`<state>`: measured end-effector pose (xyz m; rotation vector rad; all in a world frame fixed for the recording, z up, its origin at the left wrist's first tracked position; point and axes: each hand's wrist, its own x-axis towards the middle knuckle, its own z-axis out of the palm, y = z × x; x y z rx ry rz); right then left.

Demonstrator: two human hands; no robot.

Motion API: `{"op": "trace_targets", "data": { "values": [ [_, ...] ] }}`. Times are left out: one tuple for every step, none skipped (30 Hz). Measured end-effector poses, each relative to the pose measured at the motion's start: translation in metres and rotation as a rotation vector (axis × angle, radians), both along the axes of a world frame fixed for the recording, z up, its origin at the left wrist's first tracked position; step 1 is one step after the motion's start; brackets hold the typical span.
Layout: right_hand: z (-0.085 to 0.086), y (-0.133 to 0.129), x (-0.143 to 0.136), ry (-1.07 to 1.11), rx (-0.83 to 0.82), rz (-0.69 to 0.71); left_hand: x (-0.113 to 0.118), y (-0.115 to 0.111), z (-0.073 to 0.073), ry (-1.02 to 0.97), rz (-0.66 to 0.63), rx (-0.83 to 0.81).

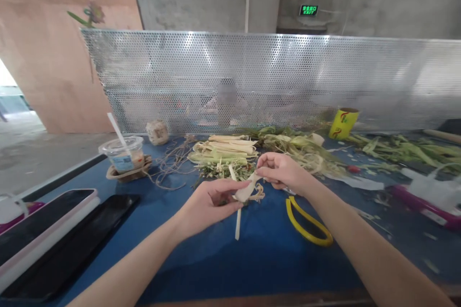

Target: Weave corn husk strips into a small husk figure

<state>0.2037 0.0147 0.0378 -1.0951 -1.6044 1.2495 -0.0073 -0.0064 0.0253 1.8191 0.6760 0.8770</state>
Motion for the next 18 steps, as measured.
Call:
{"op": "trace_targets", "data": {
  "values": [
    [0.000,0.000,0.001,-0.006,-0.008,0.012,0.001,-0.001,0.001,0.004,-0.018,0.005],
    [0.000,0.000,0.003,-0.023,-0.010,0.030,0.002,-0.002,0.002,0.003,-0.012,0.002],
    [0.001,-0.001,0.004,-0.053,0.000,0.052,0.003,-0.003,0.003,-0.001,0.012,-0.008],
    [0.002,-0.002,0.006,-0.100,0.022,0.077,0.004,-0.003,0.005,-0.004,0.043,-0.024],
    [0.003,-0.003,0.007,-0.161,0.058,0.098,0.005,-0.003,0.007,-0.005,0.071,-0.046],
    [0.005,-0.004,0.008,-0.228,0.108,0.116,0.006,-0.003,0.009,-0.007,0.089,-0.069],
    [0.007,-0.006,0.008,-0.290,0.163,0.137,0.008,-0.002,0.011,-0.007,0.098,-0.089],
    [0.009,-0.008,0.008,-0.335,0.223,0.152,0.009,-0.002,0.014,-0.002,0.105,-0.101],
    [0.011,-0.009,0.007,-0.359,0.286,0.154,0.011,-0.001,0.016,0.007,0.119,-0.095],
    [0.013,-0.010,0.006,-0.364,0.349,0.142,0.013,0.000,0.018,0.017,0.144,-0.067],
    [0.014,-0.012,0.005,-0.348,0.409,0.120,0.015,0.001,0.020,0.031,0.177,-0.021],
    [0.015,-0.013,0.004,-0.313,0.459,0.094,0.017,0.003,0.021,0.044,0.213,0.033],
    [0.016,-0.014,0.003,-0.266,0.492,0.075,0.019,0.004,0.021,0.056,0.245,0.088],
    [0.016,-0.015,0.002,-0.215,0.508,0.068,0.021,0.005,0.022,0.070,0.269,0.135],
    [0.016,-0.016,0.001,-0.173,0.505,0.075,0.023,0.006,0.021,0.082,0.283,0.169],
    [0.015,-0.017,0.000,-0.150,0.495,0.082,0.024,0.007,0.021,0.097,0.291,0.193],
    [0.014,-0.018,-0.001,-0.152,0.487,0.078,0.026,0.008,0.020,0.114,0.294,0.213],
    [0.013,-0.019,-0.002,-0.170,0.484,0.062,0.026,0.009,0.019,0.131,0.296,0.228]
  ]
}}
